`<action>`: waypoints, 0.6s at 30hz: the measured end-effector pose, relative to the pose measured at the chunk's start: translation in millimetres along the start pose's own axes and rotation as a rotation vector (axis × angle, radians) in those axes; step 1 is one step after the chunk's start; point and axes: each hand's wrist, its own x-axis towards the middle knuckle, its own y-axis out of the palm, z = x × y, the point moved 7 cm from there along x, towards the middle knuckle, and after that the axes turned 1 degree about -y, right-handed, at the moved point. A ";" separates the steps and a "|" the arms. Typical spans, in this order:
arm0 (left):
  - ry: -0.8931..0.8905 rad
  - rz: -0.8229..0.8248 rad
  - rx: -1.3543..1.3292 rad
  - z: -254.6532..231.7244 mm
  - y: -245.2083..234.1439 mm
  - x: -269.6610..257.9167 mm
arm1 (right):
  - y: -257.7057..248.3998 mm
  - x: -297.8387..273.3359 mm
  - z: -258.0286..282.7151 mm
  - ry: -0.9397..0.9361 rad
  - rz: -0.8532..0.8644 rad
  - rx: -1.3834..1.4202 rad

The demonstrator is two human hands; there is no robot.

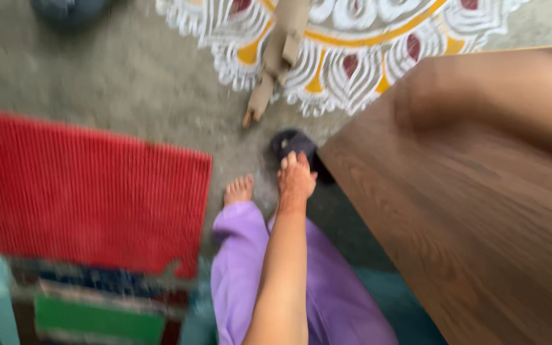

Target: The person sits on the floor and wipes a large rectangular wooden board with a dark cloth, then switches to a white cloth to continue wiping the surface. The person uses both hands to scrub and wipe the board, which is placed on their lap.

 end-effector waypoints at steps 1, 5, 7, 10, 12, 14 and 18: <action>0.016 -0.050 -0.045 -9.1 -1.8 -13.6 | -7.1 38.9 -35.1 0.071 0.018 -0.017; -0.082 0.043 -0.142 -16.1 -6.0 -21.4 | -24.3 177.4 -40.6 0.187 0.101 -0.093; -0.042 -0.010 -0.171 -13.0 2.6 -10.1 | 22.8 204.3 15.8 0.107 0.066 -0.124; 0.032 -0.214 -0.090 4.5 23.8 36.5 | 82.6 205.0 78.0 0.281 0.046 0.186; 0.032 -0.255 -0.040 24.1 48.6 43.1 | 121.5 223.6 114.1 0.254 0.125 0.233; 0.005 -0.193 -0.036 31.1 67.8 60.1 | 163.0 227.9 134.6 0.254 0.166 0.275; -0.015 -0.015 0.059 24.6 66.6 69.6 | 190.8 248.2 127.1 0.293 0.136 0.263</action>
